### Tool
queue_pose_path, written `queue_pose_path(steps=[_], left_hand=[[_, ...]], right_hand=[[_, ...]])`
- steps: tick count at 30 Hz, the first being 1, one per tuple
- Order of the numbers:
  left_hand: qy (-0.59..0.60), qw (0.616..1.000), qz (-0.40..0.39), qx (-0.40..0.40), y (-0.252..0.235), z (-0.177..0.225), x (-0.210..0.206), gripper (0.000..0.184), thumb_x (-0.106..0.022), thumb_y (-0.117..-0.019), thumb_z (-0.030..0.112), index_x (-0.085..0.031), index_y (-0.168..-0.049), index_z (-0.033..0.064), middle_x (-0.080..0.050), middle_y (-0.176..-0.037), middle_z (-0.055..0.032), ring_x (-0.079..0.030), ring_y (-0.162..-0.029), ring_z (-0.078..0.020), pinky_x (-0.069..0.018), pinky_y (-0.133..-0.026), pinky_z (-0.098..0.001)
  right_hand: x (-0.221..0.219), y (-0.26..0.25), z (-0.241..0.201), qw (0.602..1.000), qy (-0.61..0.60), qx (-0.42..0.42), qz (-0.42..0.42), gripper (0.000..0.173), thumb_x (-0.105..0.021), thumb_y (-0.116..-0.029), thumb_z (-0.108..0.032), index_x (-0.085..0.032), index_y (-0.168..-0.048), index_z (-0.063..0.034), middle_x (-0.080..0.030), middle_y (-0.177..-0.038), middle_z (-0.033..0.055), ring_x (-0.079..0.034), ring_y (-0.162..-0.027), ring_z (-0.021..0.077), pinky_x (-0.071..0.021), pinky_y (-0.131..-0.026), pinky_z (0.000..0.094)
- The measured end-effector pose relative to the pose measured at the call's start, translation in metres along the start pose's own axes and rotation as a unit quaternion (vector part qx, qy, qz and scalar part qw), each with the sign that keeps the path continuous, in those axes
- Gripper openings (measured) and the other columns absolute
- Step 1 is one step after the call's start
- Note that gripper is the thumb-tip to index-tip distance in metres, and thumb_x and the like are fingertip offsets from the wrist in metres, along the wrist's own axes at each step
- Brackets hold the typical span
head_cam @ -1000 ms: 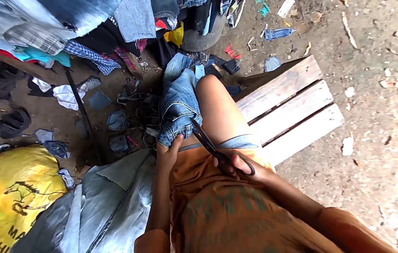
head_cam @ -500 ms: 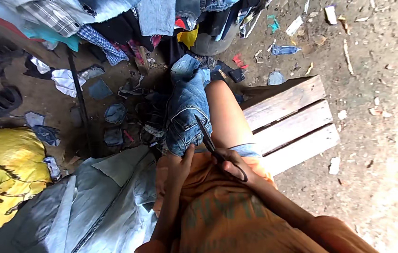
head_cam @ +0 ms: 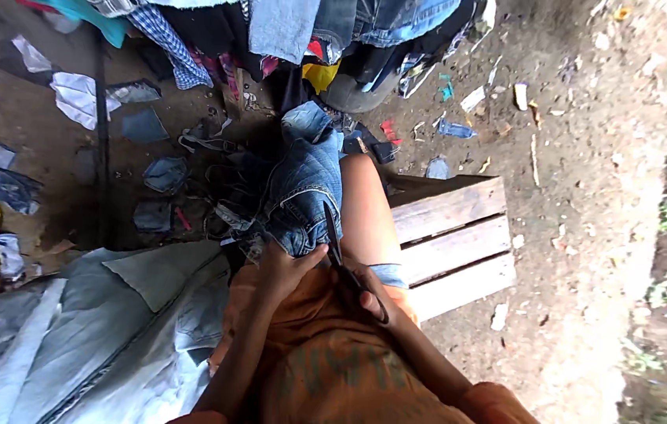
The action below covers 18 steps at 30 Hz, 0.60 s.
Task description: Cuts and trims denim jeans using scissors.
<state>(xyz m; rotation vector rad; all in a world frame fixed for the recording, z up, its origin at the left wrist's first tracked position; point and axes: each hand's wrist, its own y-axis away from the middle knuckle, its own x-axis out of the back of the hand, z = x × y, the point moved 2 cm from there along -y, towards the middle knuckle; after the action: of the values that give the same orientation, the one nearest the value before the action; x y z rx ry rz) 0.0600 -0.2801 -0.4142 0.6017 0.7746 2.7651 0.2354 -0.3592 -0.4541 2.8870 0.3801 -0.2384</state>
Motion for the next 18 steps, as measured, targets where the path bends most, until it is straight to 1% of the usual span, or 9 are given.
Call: queue_pose_path(steps=[2,4,6,9,12,14,16,17,18], left_hand=[[0.023,1.000,-0.012,0.006,-0.001,0.001,0.004,0.062,-0.085,-0.0802,0.030,-0.060,-0.126,-0.0041,-0.069,-0.113,-0.0117,-0.065,-0.105,-0.0100,-0.0526,-0.096,-0.0317],[0.056,0.998,-0.019,0.008,-0.002,0.001,0.006,0.059,-0.086,-0.0792,0.025,-0.060,-0.125,-0.0022,-0.069,-0.111,-0.0063,-0.065,-0.101,-0.0036,-0.0538,-0.092,-0.0249],[0.094,0.995,-0.025,0.013,-0.002,0.000,0.007,0.057,-0.086,-0.0776,0.021,-0.060,-0.124,0.0001,-0.069,-0.108,-0.0017,-0.066,-0.098,0.0005,-0.0549,-0.089,-0.0203],[0.139,0.990,-0.027,0.001,-0.002,-0.004,0.007,0.056,-0.087,-0.0750,0.017,-0.060,-0.121,0.0026,-0.071,-0.104,0.0033,-0.067,-0.096,0.0023,-0.0564,-0.088,-0.0186],[0.156,0.987,-0.028,-0.019,0.002,-0.007,0.004,0.053,-0.088,-0.0769,0.018,-0.061,-0.120,0.0030,-0.072,-0.102,0.0052,-0.068,-0.095,0.0027,-0.0574,-0.088,-0.0188],[0.126,0.991,-0.040,-0.024,0.002,-0.007,0.004,0.051,-0.087,-0.0787,0.022,-0.063,-0.119,0.0027,-0.072,-0.101,0.0050,-0.068,-0.095,0.0037,-0.0566,-0.089,-0.0186],[0.079,0.995,-0.058,-0.024,0.000,-0.007,0.006,0.054,-0.087,-0.0792,0.027,-0.063,-0.120,0.0008,-0.071,-0.104,0.0008,-0.066,-0.097,0.0022,-0.0548,-0.092,-0.0211],[0.062,0.996,-0.066,-0.023,0.000,-0.006,0.007,0.056,-0.087,-0.0793,0.029,-0.063,-0.121,-0.0005,-0.071,-0.105,-0.0016,-0.066,-0.099,0.0009,-0.0539,-0.093,-0.0227],[0.056,0.996,-0.074,-0.020,0.000,-0.006,0.008,0.058,-0.087,-0.0794,0.029,-0.062,-0.122,-0.0006,-0.070,-0.107,-0.0020,-0.065,-0.100,0.0007,-0.0537,-0.094,-0.0227]], right_hand=[[0.000,-0.004,0.001,1.000,0.000,0.005,0.002,0.083,-0.051,-0.0756,-0.090,-0.061,-0.090,-0.0095,-0.051,-0.066,-0.0122,-0.044,-0.055,-0.0068,-0.0381,-0.051,0.0130],[0.001,-0.005,0.002,1.000,0.000,0.018,0.005,0.073,-0.056,-0.0796,-0.084,-0.062,-0.086,-0.0115,-0.051,-0.066,-0.0133,-0.043,-0.055,-0.0085,-0.0366,-0.050,0.0118],[0.002,-0.002,0.005,0.999,-0.006,0.031,0.006,0.066,-0.060,-0.0838,-0.077,-0.062,-0.085,-0.0108,-0.053,-0.065,-0.0126,-0.045,-0.056,-0.0087,-0.0372,-0.051,0.0115],[0.001,0.008,0.007,0.999,-0.002,0.044,0.024,0.058,-0.064,-0.0880,-0.068,-0.065,-0.086,-0.0102,-0.056,-0.067,-0.0127,-0.047,-0.058,-0.0097,-0.0392,-0.053,0.0104],[0.000,0.022,0.004,0.997,0.027,0.041,0.055,0.052,-0.065,-0.0895,-0.063,-0.065,-0.086,-0.0113,-0.059,-0.070,-0.0137,-0.051,-0.062,-0.0109,-0.0427,-0.056,0.0097],[0.000,0.024,0.000,0.998,0.037,0.018,0.053,0.056,-0.063,-0.0886,-0.067,-0.066,-0.089,-0.0105,-0.060,-0.072,-0.0137,-0.052,-0.064,-0.0110,-0.0437,-0.057,0.0094],[0.000,0.019,-0.006,0.999,0.029,-0.017,0.038,0.073,-0.056,-0.0815,-0.081,-0.065,-0.092,-0.0091,-0.056,-0.070,-0.0133,-0.049,-0.060,-0.0095,-0.0410,-0.054,0.0105],[0.001,0.014,-0.009,0.999,0.029,-0.027,0.027,0.083,-0.051,-0.0775,-0.088,-0.064,-0.093,-0.0079,-0.055,-0.070,-0.0120,-0.048,-0.059,-0.0079,-0.0413,-0.054,0.0121],[0.001,0.009,-0.010,0.999,0.030,-0.029,0.017,0.088,-0.049,-0.0752,-0.091,-0.063,-0.094,-0.0069,-0.055,-0.071,-0.0110,-0.049,-0.061,-0.0072,-0.0424,-0.056,0.0127]])
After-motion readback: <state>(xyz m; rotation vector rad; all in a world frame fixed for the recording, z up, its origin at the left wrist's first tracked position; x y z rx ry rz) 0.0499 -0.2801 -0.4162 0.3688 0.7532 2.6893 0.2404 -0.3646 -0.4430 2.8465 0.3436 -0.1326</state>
